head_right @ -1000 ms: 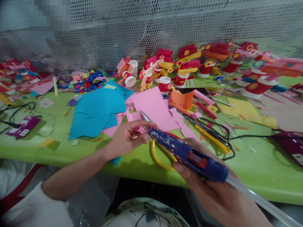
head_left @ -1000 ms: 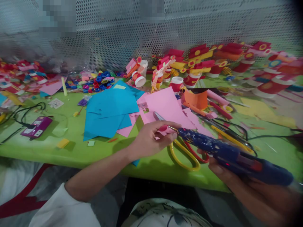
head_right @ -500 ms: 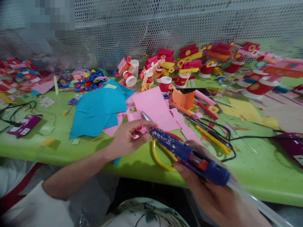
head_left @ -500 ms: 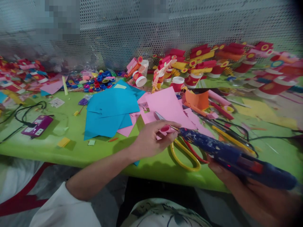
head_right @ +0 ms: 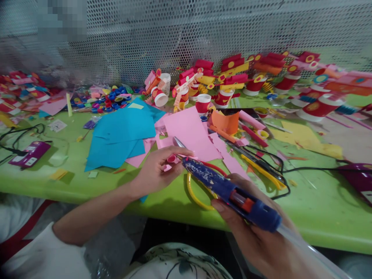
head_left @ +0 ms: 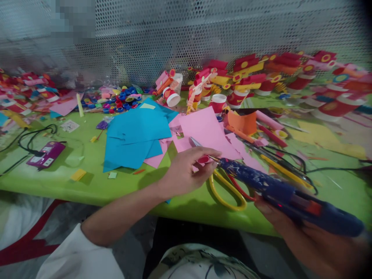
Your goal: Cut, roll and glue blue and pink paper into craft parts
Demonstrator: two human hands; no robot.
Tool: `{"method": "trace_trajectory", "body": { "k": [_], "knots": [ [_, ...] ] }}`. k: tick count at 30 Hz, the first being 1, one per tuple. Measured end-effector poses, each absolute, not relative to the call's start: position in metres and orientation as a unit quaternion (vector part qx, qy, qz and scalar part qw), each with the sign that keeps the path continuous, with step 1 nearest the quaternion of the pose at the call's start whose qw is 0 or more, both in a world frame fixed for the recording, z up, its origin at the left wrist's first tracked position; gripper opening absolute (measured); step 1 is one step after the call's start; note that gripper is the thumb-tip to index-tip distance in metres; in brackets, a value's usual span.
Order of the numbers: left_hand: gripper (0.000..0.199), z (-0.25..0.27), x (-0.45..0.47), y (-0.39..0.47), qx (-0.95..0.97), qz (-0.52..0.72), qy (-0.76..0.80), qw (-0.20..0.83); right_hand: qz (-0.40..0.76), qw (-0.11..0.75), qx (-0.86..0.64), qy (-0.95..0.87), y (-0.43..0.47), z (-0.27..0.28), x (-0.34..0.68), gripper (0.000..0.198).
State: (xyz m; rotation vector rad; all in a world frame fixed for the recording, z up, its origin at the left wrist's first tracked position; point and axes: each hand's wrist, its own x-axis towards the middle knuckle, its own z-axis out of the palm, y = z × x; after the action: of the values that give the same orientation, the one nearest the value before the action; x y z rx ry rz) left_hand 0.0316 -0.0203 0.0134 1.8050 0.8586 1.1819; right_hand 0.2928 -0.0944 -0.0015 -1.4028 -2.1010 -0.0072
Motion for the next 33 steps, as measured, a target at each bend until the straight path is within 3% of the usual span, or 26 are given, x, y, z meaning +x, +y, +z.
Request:
{"method": "trace_trajectory", "body": {
  "k": [11, 18, 23, 33],
  "knots": [
    [0.026, 0.012, 0.032, -0.02, 0.721, 0.479, 0.336, 0.372, 0.115, 0.304, -0.506, -0.798, -0.085, 0.014, 0.285, 0.021],
    [0.025, 0.012, 0.032, -0.019, 0.715, 0.477, 0.336, 0.385, 0.016, 0.317, -0.483, -0.816, -0.086, 0.016, 0.281, 0.021],
    [0.025, 0.011, 0.033, -0.019, 0.71, 0.476, 0.336, 0.396, 0.034, 0.321, -0.486, -0.813, -0.084, 0.018, 0.279, 0.017],
    [0.023, 0.009, 0.033, -0.018, 0.687, 0.48, 0.358, 0.412, 0.091, 0.317, -0.5, -0.801, -0.083, 0.01, 0.292, 0.035]
  ]
}}
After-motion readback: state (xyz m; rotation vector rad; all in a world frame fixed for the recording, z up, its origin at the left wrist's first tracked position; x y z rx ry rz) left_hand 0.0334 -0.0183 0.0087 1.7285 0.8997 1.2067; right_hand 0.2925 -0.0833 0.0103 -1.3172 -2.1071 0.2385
